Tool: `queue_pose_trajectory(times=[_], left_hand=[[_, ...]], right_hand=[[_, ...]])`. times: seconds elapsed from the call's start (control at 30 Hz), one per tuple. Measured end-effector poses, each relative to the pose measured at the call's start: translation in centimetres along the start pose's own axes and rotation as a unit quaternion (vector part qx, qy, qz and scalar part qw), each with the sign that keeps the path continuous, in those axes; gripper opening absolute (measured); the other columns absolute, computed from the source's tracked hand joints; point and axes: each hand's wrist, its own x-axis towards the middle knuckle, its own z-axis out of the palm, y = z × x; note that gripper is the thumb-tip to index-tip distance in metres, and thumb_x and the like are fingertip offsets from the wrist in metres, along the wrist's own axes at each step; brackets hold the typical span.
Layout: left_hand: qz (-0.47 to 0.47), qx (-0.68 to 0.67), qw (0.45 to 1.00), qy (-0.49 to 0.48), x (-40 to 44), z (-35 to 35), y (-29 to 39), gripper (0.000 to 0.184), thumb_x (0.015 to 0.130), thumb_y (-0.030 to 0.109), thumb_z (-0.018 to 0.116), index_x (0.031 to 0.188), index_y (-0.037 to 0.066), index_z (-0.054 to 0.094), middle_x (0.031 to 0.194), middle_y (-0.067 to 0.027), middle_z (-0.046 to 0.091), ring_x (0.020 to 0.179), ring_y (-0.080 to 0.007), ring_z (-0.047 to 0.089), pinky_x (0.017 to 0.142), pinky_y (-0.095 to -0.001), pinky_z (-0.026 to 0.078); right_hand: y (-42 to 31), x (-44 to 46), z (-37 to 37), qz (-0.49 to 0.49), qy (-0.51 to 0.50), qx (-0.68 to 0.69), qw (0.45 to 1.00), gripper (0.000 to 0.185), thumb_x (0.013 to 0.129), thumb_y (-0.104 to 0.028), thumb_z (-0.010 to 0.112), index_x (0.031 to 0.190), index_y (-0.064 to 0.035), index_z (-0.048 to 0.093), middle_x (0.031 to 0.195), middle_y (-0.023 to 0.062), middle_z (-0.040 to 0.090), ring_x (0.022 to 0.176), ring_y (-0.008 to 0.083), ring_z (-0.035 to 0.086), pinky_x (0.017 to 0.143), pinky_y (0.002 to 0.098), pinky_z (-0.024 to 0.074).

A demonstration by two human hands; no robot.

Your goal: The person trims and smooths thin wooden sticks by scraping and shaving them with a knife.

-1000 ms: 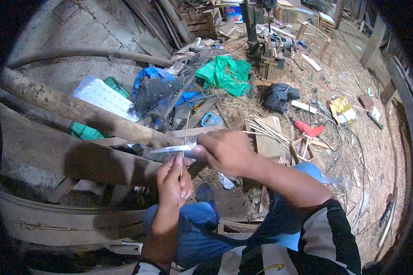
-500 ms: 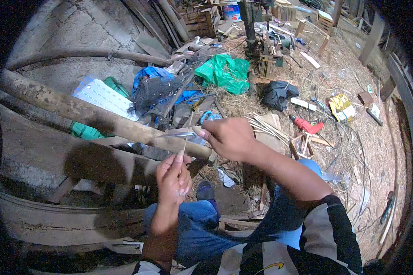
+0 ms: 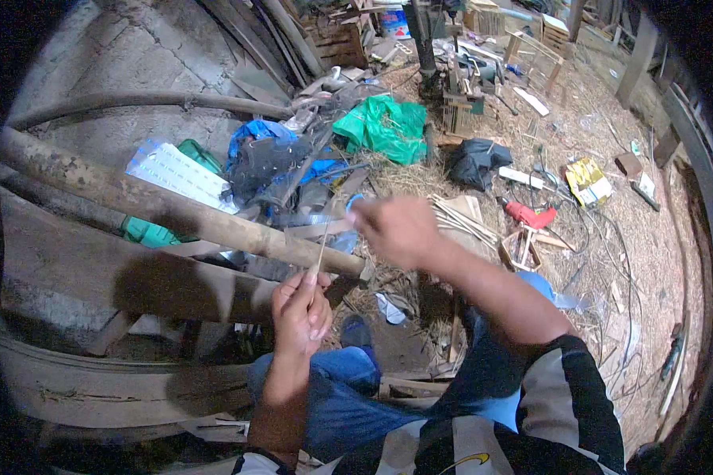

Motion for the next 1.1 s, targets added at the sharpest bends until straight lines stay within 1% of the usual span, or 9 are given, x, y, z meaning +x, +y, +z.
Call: queue_pose_trajectory(times=[0.13, 0.2, 0.3, 0.43, 0.6, 0.7, 0.8, 0.93, 1.1], left_hand=[[-0.003, -0.02, 1.0, -0.019, 0.3, -0.1, 0.1, 0.029, 0.106, 0.022, 0.048, 0.094, -0.002, 0.059, 0.048, 0.0014, 0.038, 0.029, -0.0078, 0.03, 0.029, -0.0244, 0.028], [-0.018, -0.038, 0.999, -0.027, 0.3, -0.3, 0.1, 0.029, 0.106, 0.023, 0.048, 0.095, -0.001, 0.059, 0.048, 0.0013, 0.039, 0.029, -0.0079, 0.03, 0.029, -0.0244, 0.029], [-0.068, -0.079, 0.993, -0.056, 0.4, 0.1, -0.1, 0.028, 0.106, 0.023, 0.047, 0.096, 0.0, 0.059, 0.049, 0.0012, 0.039, 0.029, -0.0081, 0.031, 0.029, -0.0245, 0.029], [-0.077, -0.048, 0.994, -0.054, 0.4, 0.9, -0.6, 0.028, 0.105, 0.024, 0.05, 0.1, -0.001, 0.061, 0.051, 0.0008, 0.043, 0.031, -0.0077, 0.033, 0.03, -0.0245, 0.031], [-0.018, 0.102, 0.995, -0.004, 0.7, 0.7, -1.2, 0.028, 0.102, 0.024, 0.056, 0.101, -0.003, 0.063, 0.05, 0.0008, 0.045, 0.032, -0.0064, 0.034, 0.031, -0.0236, 0.031], [-0.003, 0.109, 0.993, 0.049, 0.7, 0.8, -1.0, 0.027, 0.102, 0.023, 0.059, 0.099, -0.003, 0.065, 0.049, 0.0016, 0.043, 0.033, -0.0056, 0.034, 0.032, -0.0231, 0.03], [0.051, 0.116, 0.989, 0.075, 0.8, 0.4, -0.9, 0.028, 0.102, 0.024, 0.058, 0.101, -0.003, 0.066, 0.05, 0.0028, 0.042, 0.033, -0.005, 0.033, 0.032, -0.0229, 0.029], [0.079, 0.122, 0.982, 0.117, 0.7, 0.5, -0.8, 0.028, 0.102, 0.023, 0.058, 0.101, -0.003, 0.068, 0.05, 0.0042, 0.042, 0.035, -0.0042, 0.033, 0.032, -0.0227, 0.028], [0.093, 0.125, 0.982, 0.105, 0.3, 0.5, -0.5, 0.026, 0.102, 0.022, 0.059, 0.101, -0.003, 0.068, 0.05, 0.0047, 0.042, 0.036, -0.0034, 0.033, 0.032, -0.0222, 0.027]], right_hand=[[2.7, 1.9, -0.5, 0.155, 0.02, 0.133, 0.979, 0.043, 0.1, -0.048, 0.048, 0.098, -0.012, 0.07, 0.074, 0.0161, 0.066, 0.074, 0.0382, 0.066, 0.066, 0.048, 0.0502], [3.5, 1.7, 0.6, 0.135, 0.019, 0.218, 0.966, 0.045, 0.1, -0.047, 0.05, 0.103, -0.0073, 0.07, 0.075, 0.0126, 0.066, 0.076, 0.0282, 0.067, 0.069, 0.0412, 0.049], [0.7, 1.2, 0.5, 0.115, -0.012, 0.424, 0.898, 0.035, 0.097, -0.034, 0.063, 0.102, 0.0002, 0.068, 0.078, 0.0016, 0.06, 0.078, 0.0107, 0.052, 0.07, 0.0328, 0.0432], [1.7, 1.3, 1.7, 0.152, -0.004, 0.437, 0.886, 0.034, 0.097, -0.033, 0.064, 0.099, 0.0005, 0.068, 0.073, 0.0011, 0.059, 0.072, 0.0108, 0.05, 0.066, 0.0319, 0.0428], [3.3, 1.9, 1.6, 0.15, 0.002, 0.382, 0.912, 0.035, 0.098, -0.036, 0.061, 0.101, -0.0011, 0.067, 0.072, 0.0057, 0.061, 0.069, 0.0146, 0.056, 0.066, 0.0346, 0.0449], [0.6, 1.1, -0.4, 0.111, 0.108, 0.247, 0.957, 0.038, 0.101, -0.042, 0.049, 0.101, -0.0057, 0.061, 0.079, 0.0191, 0.064, 0.076, 0.039, 0.065, 0.065, 0.0476, 0.0484], [-1.5, -0.3, -1.2, 0.007, 0.013, 0.069, 0.997, 0.031, 0.1, -0.036, 0.051, 0.095, -0.0072, 0.06, 0.077, 0.0167, 0.064, 0.074, 0.0394, 0.065, 0.061, 0.0503, 0.048], [-3.3, -2.1, 0.2, -0.111, 0.006, 0.035, 0.993, 0.022, 0.096, -0.031, 0.058, 0.094, -0.0089, 0.06, 0.077, 0.0111, 0.062, 0.071, 0.0347, 0.064, 0.058, 0.0466, 0.0476], [-3.2, -1.8, 0.4, -0.135, 0.012, -0.001, 0.991, 0.021, 0.094, -0.032, 0.059, 0.093, -0.0105, 0.06, 0.075, 0.0091, 0.061, 0.068, 0.0338, 0.064, 0.057, 0.0462, 0.0485]])
